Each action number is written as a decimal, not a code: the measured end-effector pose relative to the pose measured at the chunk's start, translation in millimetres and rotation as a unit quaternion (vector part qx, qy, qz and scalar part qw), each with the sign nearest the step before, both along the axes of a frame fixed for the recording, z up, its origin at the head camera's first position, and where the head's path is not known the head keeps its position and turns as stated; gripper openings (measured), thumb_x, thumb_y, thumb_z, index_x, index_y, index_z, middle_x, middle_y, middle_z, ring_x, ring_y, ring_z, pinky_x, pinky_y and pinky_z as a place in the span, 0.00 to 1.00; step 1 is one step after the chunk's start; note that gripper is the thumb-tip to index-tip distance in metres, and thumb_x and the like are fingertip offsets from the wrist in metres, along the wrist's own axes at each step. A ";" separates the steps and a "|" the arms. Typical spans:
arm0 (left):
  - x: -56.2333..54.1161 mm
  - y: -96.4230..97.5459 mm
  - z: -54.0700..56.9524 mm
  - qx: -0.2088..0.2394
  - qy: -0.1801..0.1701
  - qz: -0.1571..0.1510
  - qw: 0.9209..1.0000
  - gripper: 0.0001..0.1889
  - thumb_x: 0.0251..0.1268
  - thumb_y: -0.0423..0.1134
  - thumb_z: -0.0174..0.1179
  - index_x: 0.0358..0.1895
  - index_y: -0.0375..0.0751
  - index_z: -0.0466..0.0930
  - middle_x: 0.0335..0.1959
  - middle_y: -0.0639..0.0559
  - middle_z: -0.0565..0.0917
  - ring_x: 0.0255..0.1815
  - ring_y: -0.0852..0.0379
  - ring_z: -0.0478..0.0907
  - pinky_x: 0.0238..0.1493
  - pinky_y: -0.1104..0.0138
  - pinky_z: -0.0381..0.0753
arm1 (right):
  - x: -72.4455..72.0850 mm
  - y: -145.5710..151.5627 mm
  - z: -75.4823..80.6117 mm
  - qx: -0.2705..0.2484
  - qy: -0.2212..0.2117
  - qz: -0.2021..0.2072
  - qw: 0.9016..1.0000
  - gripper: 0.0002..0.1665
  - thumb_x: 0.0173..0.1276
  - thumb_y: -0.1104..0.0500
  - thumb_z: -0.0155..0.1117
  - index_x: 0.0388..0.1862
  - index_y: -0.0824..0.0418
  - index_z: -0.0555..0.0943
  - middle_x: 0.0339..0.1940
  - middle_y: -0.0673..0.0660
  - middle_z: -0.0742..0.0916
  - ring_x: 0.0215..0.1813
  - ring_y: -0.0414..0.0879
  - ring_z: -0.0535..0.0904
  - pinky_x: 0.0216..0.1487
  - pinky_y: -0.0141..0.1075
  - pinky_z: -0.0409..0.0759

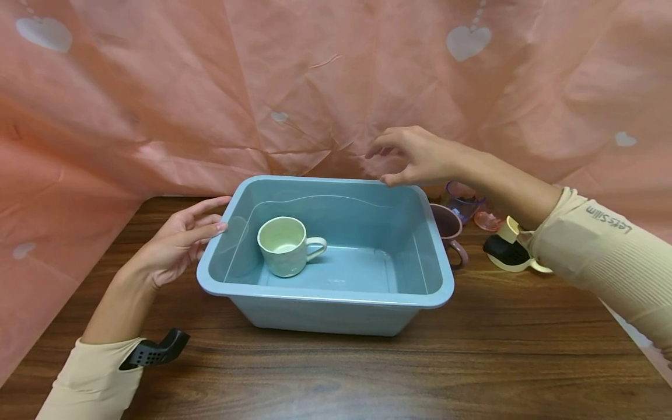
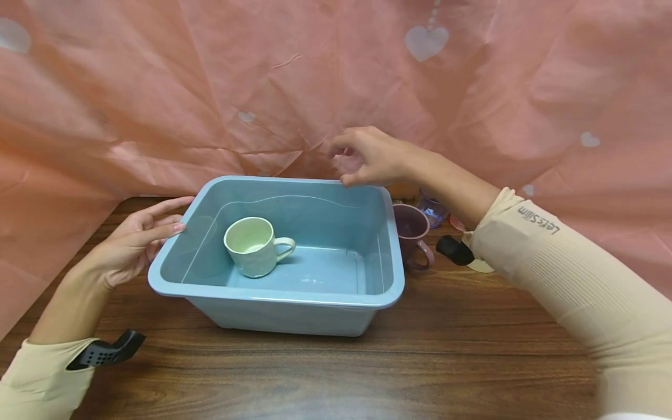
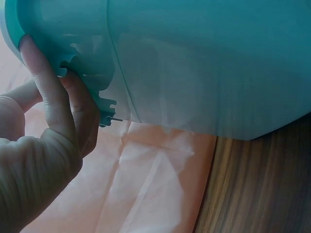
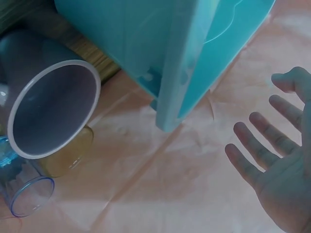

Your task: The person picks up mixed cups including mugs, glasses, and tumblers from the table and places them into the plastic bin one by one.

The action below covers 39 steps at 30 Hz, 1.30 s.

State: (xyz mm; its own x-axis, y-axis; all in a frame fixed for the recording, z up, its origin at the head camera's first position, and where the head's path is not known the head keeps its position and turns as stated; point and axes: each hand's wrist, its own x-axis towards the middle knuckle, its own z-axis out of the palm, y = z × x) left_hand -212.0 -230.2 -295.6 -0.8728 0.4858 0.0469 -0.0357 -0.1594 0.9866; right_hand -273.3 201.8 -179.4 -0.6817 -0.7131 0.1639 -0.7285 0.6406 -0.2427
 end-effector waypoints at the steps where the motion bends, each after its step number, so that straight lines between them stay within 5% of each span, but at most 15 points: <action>1: 0.0 -0.2 -0.1 0.000 0.000 0.000 1.000 0.28 0.80 0.26 0.52 0.77 0.41 0.58 0.46 0.45 0.84 0.40 0.54 0.87 0.37 0.62 0.91 | -0.2 1.4 -0.5 0.000 -0.001 0.000 1.000 0.25 0.64 0.64 0.72 0.61 0.65 0.82 0.58 0.62 0.85 0.60 0.59 0.80 0.61 0.57 0.79; 17: 1.1 -1.8 -0.1 0.007 -0.001 -0.007 1.000 0.28 0.80 0.26 0.51 0.77 0.41 0.59 0.47 0.44 0.84 0.40 0.55 0.87 0.36 0.63 0.90 | 4.8 26.8 -0.4 -0.023 0.012 -0.044 0.999 0.25 0.67 0.66 0.68 0.64 0.68 0.79 0.59 0.66 0.85 0.60 0.64 0.81 0.59 0.61 0.80; 39: 1.8 -1.0 0.7 0.008 0.000 -0.001 1.000 0.27 0.80 0.25 0.52 0.77 0.41 0.60 0.47 0.43 0.84 0.41 0.53 0.88 0.38 0.61 0.91 | 5.7 59.3 -7.1 0.021 0.029 -0.073 0.997 0.26 0.67 0.63 0.71 0.62 0.70 0.79 0.56 0.69 0.85 0.58 0.65 0.81 0.55 0.62 0.80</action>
State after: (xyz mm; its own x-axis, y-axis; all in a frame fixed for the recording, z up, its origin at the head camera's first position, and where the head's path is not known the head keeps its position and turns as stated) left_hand -210.2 -231.2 -294.8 -0.8715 0.4873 0.0551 -0.0352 -0.1743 0.9841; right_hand -267.6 261.1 -186.5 -0.7692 -0.6137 0.1777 -0.6384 0.7497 -0.1744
